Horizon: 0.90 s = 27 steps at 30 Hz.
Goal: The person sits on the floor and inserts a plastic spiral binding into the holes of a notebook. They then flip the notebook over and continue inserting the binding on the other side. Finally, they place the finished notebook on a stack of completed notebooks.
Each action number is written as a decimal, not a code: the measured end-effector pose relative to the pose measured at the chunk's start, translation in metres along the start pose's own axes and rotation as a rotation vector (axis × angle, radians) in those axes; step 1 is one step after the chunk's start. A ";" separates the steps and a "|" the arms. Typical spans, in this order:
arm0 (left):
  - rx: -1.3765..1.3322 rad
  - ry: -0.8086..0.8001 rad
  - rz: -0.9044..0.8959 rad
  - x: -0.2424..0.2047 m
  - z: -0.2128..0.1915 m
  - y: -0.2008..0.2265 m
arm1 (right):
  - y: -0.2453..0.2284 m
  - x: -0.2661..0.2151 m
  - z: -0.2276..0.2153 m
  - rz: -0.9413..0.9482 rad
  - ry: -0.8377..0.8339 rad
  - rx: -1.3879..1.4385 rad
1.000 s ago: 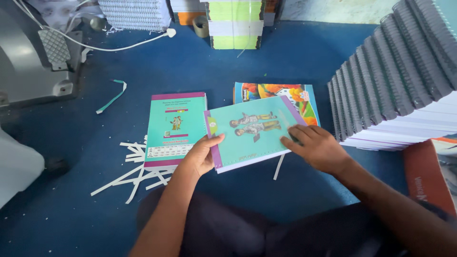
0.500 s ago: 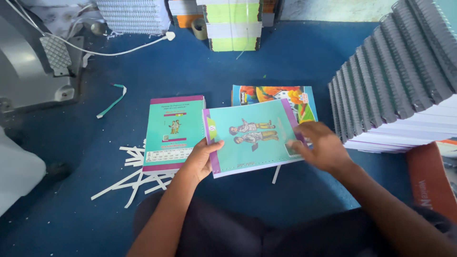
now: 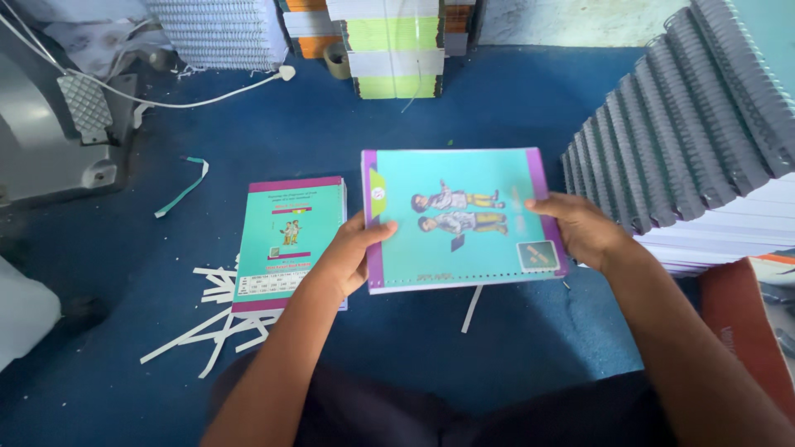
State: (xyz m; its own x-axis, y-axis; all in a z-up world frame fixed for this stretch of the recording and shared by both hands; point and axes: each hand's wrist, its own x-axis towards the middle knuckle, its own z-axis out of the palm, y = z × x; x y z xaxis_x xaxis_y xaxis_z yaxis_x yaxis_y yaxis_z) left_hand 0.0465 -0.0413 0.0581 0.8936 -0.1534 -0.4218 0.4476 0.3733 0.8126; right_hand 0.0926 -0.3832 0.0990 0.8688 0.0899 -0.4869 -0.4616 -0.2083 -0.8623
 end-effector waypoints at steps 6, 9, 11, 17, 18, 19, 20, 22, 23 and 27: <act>0.225 -0.080 0.281 0.020 0.031 0.029 | -0.004 0.005 -0.016 -0.398 0.042 0.138; 0.270 -0.111 0.428 0.035 0.039 0.032 | 0.004 0.011 -0.018 -0.531 0.182 0.129; 0.265 -0.102 0.471 0.044 0.041 0.027 | 0.009 0.015 -0.018 -0.654 0.189 0.152; 0.261 -0.064 0.511 0.063 0.030 0.004 | 0.033 0.029 -0.013 -0.789 0.240 0.105; 0.279 -0.037 0.492 0.063 0.028 -0.001 | 0.038 0.033 -0.013 -0.806 0.238 0.099; 0.298 -0.011 0.474 0.063 0.027 -0.005 | 0.042 0.036 -0.015 -0.793 0.217 0.127; 0.290 -0.016 0.501 0.062 0.028 -0.007 | 0.046 0.039 -0.017 -0.782 0.197 0.156; 0.274 -0.021 0.551 0.059 0.029 -0.011 | 0.052 0.045 -0.022 -0.784 0.176 0.167; 0.258 0.000 0.572 0.057 0.031 -0.012 | 0.054 0.047 -0.027 -0.798 0.175 0.150; 0.159 0.064 0.670 0.053 0.052 -0.016 | 0.052 0.057 -0.031 -0.704 0.124 0.226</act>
State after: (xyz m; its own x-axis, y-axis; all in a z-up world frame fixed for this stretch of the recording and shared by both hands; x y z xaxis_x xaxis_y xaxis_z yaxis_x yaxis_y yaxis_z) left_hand 0.0887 -0.1027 0.0436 0.9777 0.1198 0.1725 -0.1962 0.2289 0.9535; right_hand 0.1238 -0.4195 0.0301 0.9799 0.0152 0.1988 0.1974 0.0644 -0.9782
